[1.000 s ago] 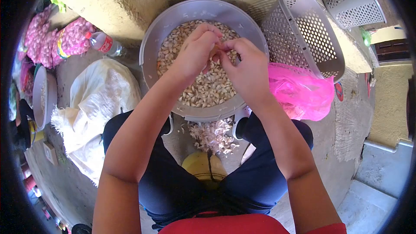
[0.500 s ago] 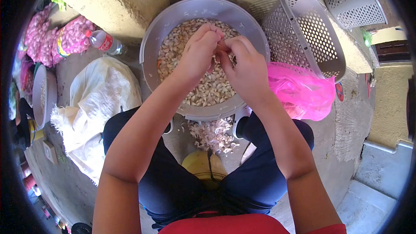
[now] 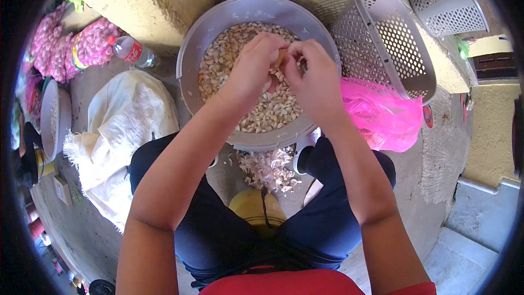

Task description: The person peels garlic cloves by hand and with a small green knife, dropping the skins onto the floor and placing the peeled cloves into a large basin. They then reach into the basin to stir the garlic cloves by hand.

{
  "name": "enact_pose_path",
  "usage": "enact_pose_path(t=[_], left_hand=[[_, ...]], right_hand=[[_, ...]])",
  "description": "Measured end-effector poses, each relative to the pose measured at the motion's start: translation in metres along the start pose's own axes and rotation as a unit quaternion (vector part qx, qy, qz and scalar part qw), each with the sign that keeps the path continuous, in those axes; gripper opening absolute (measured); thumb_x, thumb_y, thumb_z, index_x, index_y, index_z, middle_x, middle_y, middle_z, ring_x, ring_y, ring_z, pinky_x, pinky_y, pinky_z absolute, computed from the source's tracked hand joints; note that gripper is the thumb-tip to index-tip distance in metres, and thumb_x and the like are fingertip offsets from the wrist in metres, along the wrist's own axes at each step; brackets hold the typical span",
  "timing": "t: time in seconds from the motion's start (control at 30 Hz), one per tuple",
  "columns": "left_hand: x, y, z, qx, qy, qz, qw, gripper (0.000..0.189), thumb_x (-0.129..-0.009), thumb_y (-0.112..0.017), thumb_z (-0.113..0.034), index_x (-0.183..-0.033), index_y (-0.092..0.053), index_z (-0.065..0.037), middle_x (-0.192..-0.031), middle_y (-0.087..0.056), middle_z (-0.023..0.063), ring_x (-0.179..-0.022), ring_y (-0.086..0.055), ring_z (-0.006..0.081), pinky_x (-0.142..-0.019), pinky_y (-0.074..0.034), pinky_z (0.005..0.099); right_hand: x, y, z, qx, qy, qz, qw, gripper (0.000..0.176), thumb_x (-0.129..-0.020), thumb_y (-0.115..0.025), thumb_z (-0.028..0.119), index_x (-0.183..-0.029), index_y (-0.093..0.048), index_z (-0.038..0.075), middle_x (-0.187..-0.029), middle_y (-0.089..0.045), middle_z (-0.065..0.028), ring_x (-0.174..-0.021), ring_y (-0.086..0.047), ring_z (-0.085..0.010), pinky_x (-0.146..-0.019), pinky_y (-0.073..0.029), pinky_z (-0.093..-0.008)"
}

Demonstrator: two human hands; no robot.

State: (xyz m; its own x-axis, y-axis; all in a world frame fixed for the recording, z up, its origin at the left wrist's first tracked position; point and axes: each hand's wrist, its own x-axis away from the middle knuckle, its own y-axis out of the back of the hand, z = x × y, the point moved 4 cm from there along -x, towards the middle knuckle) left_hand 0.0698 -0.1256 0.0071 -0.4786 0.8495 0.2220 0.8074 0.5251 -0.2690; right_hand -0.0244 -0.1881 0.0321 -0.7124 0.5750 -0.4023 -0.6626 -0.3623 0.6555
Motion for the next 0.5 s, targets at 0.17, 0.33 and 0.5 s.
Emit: enact_pose_path(t=[0.17,0.33,0.5], left_hand=[[0.002,0.001,-0.009,0.056,0.095,0.043,0.993,0.019,-0.079,-0.052,-0.029,-0.086,-0.052,-0.011,-0.066,-0.049,-0.0013,-0.05,-0.044,0.0067,-0.037,-0.03,0.0196],[0.001,0.001,-0.01,0.045,0.094,0.149,0.983,0.02,-0.082,-0.053,-0.03,-0.088,-0.053,-0.011,-0.068,-0.048,-0.0029,-0.054,-0.044,0.0039,-0.037,-0.03,0.0183],[-0.001,0.0,-0.005,0.11,0.088,0.115,0.983,0.022,-0.084,-0.05,-0.03,-0.09,-0.053,-0.009,-0.067,-0.048,-0.0033,-0.053,-0.043,0.0036,-0.037,-0.028,0.0149]], right_hand=[[-0.009,0.017,-0.001,-0.064,0.005,0.006,0.998,0.012,-0.075,-0.056,0.009,-0.083,-0.051,0.001,-0.08,-0.054,-0.0142,-0.075,-0.055,-0.0309,-0.067,-0.044,-0.0357],[-0.011,0.023,-0.003,-0.066,0.011,0.008,0.998,0.012,-0.075,-0.056,0.008,-0.083,-0.051,0.002,-0.08,-0.054,-0.0138,-0.076,-0.055,-0.0307,-0.067,-0.044,-0.0346],[-0.007,0.021,0.004,-0.08,0.007,0.017,0.997,0.012,-0.073,-0.057,0.008,-0.081,-0.05,0.002,-0.079,-0.053,-0.013,-0.075,-0.055,-0.0306,-0.067,-0.044,-0.0346]])
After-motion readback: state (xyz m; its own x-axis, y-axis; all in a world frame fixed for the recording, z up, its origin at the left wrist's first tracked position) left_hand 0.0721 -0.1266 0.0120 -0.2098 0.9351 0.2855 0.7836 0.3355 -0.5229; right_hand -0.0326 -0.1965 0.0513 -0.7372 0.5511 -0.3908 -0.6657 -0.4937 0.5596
